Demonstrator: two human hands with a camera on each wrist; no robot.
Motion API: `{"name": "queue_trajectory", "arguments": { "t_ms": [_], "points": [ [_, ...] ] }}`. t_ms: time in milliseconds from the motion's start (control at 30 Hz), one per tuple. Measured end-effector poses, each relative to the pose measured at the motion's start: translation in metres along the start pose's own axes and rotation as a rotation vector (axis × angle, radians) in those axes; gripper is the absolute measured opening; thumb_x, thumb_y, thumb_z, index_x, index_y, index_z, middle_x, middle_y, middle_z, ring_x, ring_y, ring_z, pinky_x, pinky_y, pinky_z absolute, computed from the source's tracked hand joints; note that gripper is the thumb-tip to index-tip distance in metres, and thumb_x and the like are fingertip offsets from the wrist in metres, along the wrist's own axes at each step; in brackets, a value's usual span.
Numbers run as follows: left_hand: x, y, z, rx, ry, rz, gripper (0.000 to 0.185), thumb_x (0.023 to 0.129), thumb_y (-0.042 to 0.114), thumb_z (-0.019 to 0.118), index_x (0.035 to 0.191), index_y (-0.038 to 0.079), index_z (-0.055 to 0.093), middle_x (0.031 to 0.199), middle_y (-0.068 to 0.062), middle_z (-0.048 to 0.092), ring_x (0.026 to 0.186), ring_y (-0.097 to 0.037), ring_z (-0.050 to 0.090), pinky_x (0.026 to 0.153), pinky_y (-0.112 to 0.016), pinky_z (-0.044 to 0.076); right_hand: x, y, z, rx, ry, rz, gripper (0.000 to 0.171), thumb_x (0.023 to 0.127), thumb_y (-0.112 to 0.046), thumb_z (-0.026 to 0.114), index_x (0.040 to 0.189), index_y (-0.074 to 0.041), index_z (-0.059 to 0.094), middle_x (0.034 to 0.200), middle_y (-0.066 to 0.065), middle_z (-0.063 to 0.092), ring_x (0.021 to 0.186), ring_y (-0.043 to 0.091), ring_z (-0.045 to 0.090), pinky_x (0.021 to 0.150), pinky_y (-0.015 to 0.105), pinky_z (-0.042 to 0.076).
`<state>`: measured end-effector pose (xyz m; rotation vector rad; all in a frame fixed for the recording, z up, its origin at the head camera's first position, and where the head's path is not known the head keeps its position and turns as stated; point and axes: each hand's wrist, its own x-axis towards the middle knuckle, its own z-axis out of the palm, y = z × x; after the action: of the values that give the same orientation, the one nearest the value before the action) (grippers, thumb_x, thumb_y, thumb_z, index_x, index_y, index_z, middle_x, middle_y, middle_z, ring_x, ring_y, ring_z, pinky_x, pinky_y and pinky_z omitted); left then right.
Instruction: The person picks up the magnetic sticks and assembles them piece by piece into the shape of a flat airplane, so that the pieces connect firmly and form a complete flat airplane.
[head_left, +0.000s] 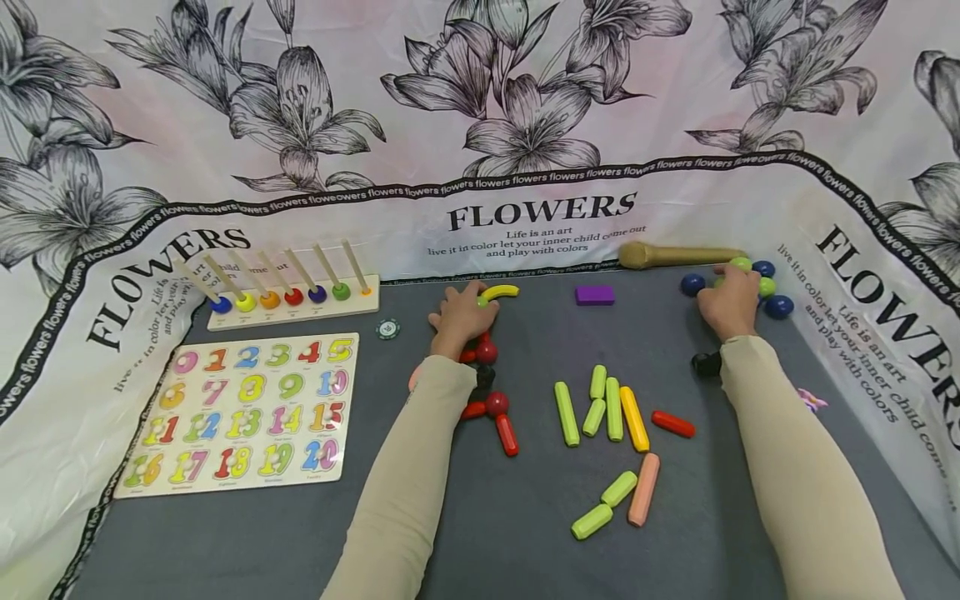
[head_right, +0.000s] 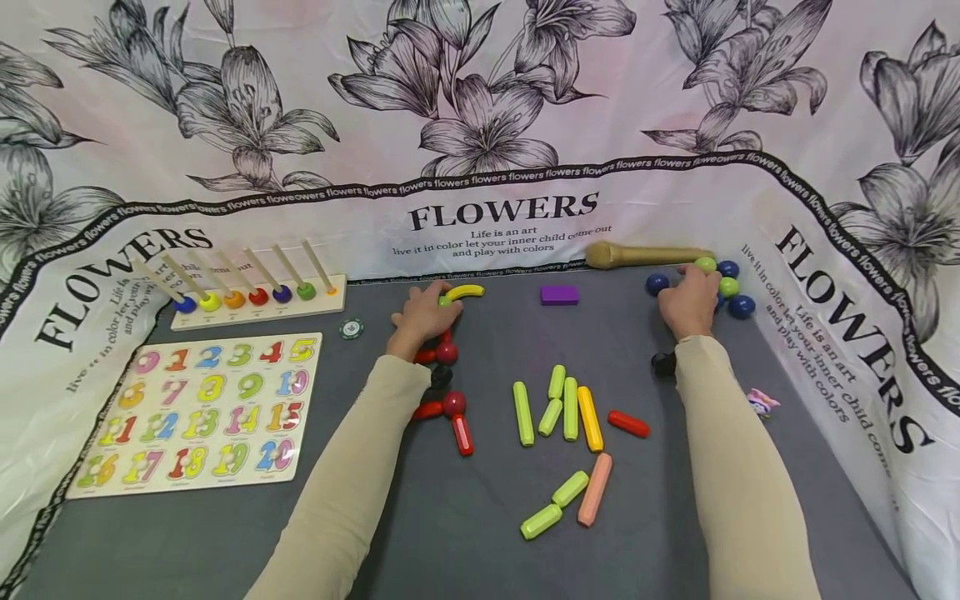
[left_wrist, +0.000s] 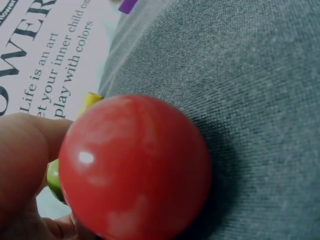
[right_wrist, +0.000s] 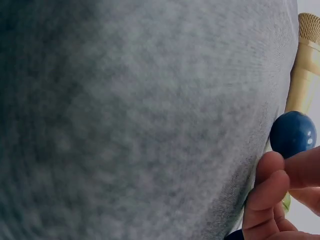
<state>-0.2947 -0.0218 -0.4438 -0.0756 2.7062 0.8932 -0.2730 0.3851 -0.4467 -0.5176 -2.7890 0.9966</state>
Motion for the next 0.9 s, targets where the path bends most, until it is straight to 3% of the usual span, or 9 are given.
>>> {"name": "queue_trajectory", "arguments": {
  "t_ms": [267,433,567,700,900],
  "points": [
    [0.001,-0.003,0.002,-0.038,0.02,-0.005,0.038,0.109,0.042,0.058,0.143,0.024,0.059,0.144,-0.021,0.044,0.127,-0.04,0.048,0.102,-0.059,0.026,0.001,-0.006,-0.001,-0.027,0.051,-0.021,0.056,0.093,0.002,0.048,0.145,0.021,0.048,0.14,0.047,0.043,0.136,0.06,0.035,0.112,0.066,0.031],
    [-0.001,-0.002,0.0,-0.057,0.031,-0.003,0.033,0.11,0.04,0.057,0.136,0.021,0.061,0.143,-0.021,0.044,0.124,-0.04,0.049,0.101,-0.057,0.026,-0.002,-0.027,0.001,0.038,0.133,-0.067,0.048,0.1,-0.002,0.047,0.144,0.018,0.053,0.141,0.042,0.05,0.138,0.057,0.039,0.114,0.065,0.032],
    [-0.003,-0.001,-0.002,-0.06,0.03,-0.009,0.032,0.111,0.04,0.056,0.136,0.02,0.061,0.144,-0.022,0.045,0.125,-0.041,0.049,0.102,-0.059,0.027,-0.01,-0.048,0.01,0.11,0.16,-0.126,0.043,0.104,-0.004,0.051,0.142,0.016,0.057,0.139,0.04,0.054,0.13,0.055,0.048,0.108,0.064,0.038],
    [-0.003,-0.001,-0.002,-0.067,0.03,-0.008,0.032,0.112,0.041,0.053,0.135,0.02,0.059,0.145,-0.022,0.045,0.124,-0.041,0.049,0.102,-0.059,0.027,-0.021,-0.069,0.027,0.127,0.123,-0.198,0.04,0.104,-0.009,0.056,0.137,0.013,0.063,0.132,0.036,0.062,0.119,0.05,0.056,0.099,0.061,0.042],
    [-0.003,0.0,-0.001,-0.092,0.04,-0.006,0.032,0.113,0.042,0.051,0.136,0.021,0.057,0.142,-0.021,0.046,0.12,-0.039,0.049,0.1,-0.058,0.027,-0.038,-0.096,0.051,0.13,-0.067,-0.257,0.041,0.105,-0.016,0.064,0.137,0.009,0.064,0.134,0.032,0.063,0.119,0.046,0.058,0.099,0.056,0.044]
  ]
}}
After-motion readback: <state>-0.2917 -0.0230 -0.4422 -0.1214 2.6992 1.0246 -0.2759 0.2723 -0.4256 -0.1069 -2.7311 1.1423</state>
